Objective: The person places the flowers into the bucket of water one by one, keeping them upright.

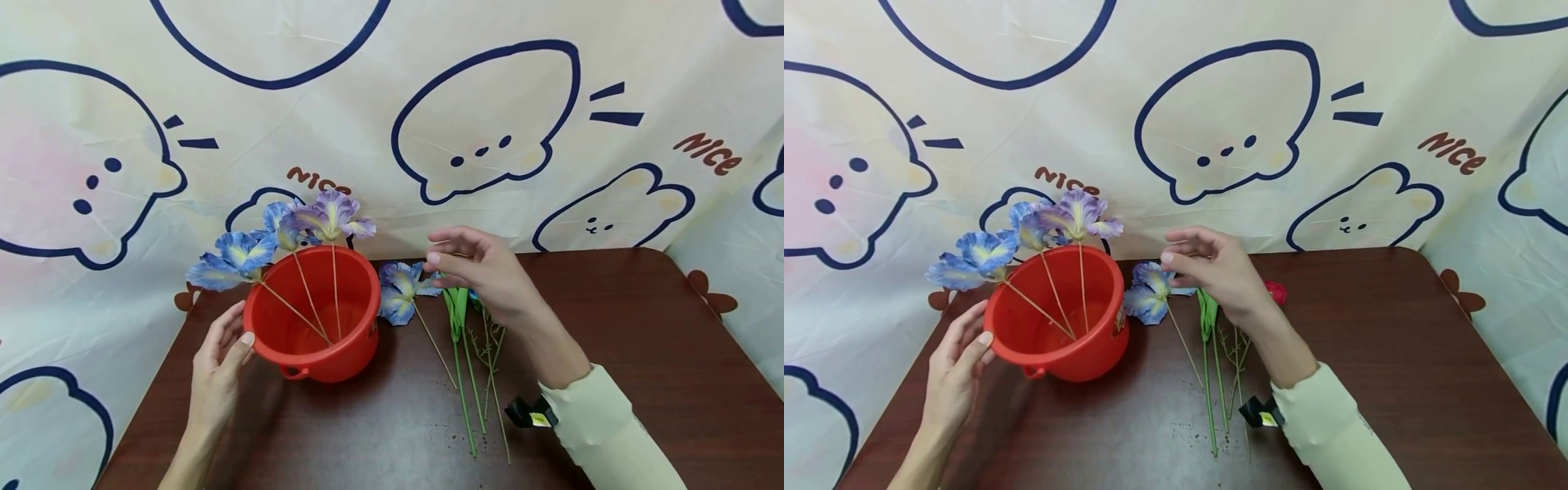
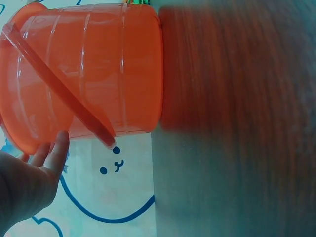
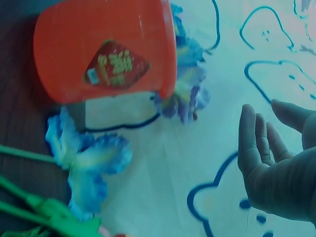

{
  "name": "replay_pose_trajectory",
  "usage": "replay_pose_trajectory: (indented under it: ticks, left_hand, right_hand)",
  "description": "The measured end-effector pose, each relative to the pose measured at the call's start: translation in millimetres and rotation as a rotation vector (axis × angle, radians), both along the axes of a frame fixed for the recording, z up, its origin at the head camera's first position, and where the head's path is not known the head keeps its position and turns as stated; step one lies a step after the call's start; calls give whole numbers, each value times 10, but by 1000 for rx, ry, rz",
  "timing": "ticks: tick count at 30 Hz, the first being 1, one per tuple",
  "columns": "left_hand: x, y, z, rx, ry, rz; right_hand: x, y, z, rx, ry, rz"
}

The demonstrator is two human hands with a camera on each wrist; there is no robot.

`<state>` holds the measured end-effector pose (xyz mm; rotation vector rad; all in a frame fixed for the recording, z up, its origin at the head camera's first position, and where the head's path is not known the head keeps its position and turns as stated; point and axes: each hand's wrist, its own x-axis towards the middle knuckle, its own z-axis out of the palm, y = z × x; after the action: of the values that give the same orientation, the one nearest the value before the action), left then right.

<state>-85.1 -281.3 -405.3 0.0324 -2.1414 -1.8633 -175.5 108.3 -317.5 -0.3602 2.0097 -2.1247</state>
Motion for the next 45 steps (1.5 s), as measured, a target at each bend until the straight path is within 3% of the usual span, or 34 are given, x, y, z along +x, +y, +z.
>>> replay_pose_trajectory:
  ticks: [14, 21, 31, 45]
  left_hand:
    - [-2, -3, 4, 4, 0, -1]
    - [-5, -9, 8, 4, 4, -5]
    - [-4, -3, -1, 13, 4, -9]
    - [7, -4, 12, 27, -3, -14]
  right_hand:
    - [103, 560, -333, -7, -83, -114]
    - [141, 677, -458, 18, -105, -119]
    - [90, 579, -713, 68, -129, -79]
    - [-131, 238, -1002, 254, -175, 41]
